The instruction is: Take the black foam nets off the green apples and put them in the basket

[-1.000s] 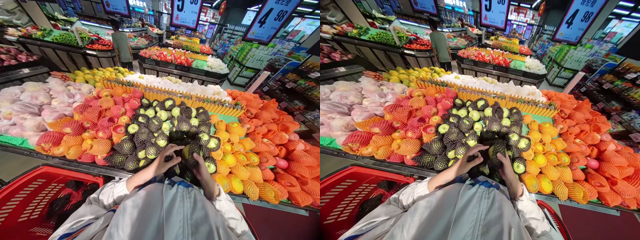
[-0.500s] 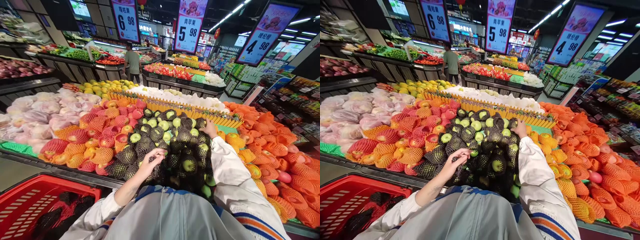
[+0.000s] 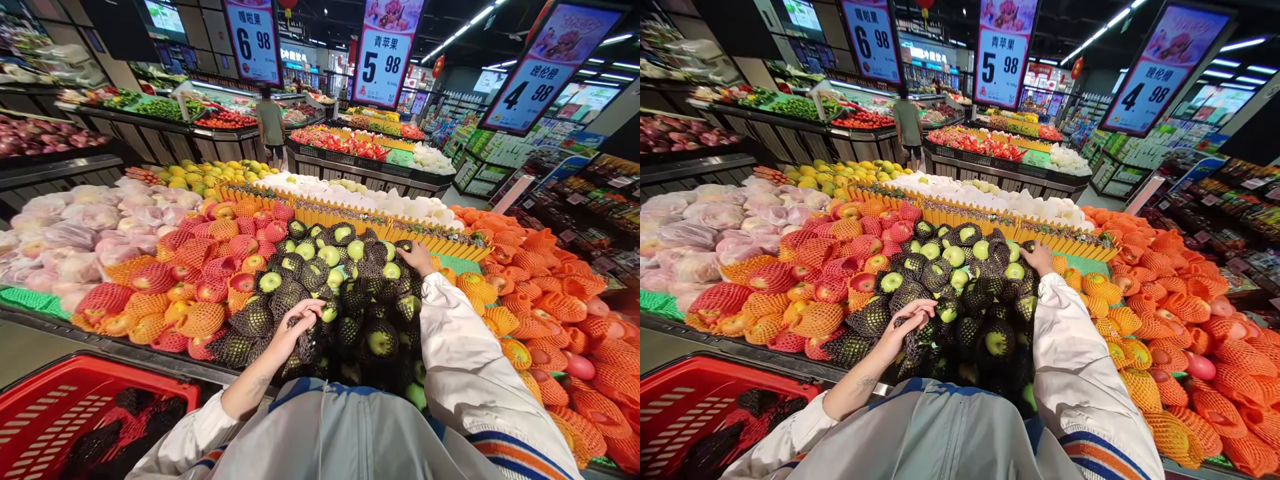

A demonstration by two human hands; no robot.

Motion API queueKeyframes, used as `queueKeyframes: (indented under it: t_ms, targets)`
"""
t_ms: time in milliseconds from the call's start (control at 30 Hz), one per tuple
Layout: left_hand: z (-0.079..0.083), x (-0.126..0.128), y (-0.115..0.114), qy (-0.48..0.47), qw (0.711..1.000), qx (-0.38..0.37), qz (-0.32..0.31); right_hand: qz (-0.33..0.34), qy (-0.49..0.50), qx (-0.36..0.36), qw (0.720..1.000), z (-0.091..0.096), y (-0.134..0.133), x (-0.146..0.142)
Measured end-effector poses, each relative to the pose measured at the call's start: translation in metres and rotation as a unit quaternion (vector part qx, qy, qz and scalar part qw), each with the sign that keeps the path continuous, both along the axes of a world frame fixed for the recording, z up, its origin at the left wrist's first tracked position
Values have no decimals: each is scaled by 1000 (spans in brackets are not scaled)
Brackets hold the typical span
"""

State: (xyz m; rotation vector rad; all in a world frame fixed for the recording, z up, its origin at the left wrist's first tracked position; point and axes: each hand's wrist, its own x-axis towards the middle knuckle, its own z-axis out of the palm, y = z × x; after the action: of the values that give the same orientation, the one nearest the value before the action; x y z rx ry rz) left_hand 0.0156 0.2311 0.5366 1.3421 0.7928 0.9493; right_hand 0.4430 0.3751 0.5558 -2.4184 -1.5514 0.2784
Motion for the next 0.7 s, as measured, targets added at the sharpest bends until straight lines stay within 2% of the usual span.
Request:
queueKeyframes:
  t_ms: [100,200,400,500,600,700]
  targets:
    - [-5,0,4,-39,998,21,-47,45,-22,26,998,-2,14,-18]
    - [-8,-2,6,-36,997,25,-68,62,-30,19,997,-6,28,-33]
    - [-5,-10,8,-10,996,16,-82,47,-4,-32,998,-17,47,-40]
    - [-5,-13,9,4,997,17,-80,40,13,-33,999,-21,49,-39]
    - [-8,-14,10,21,996,29,-80,8,20,-7,1000,-18,45,-41]
    - [-11,-13,12,2,994,75,-82,-31,29,57,997,-3,37,-40]
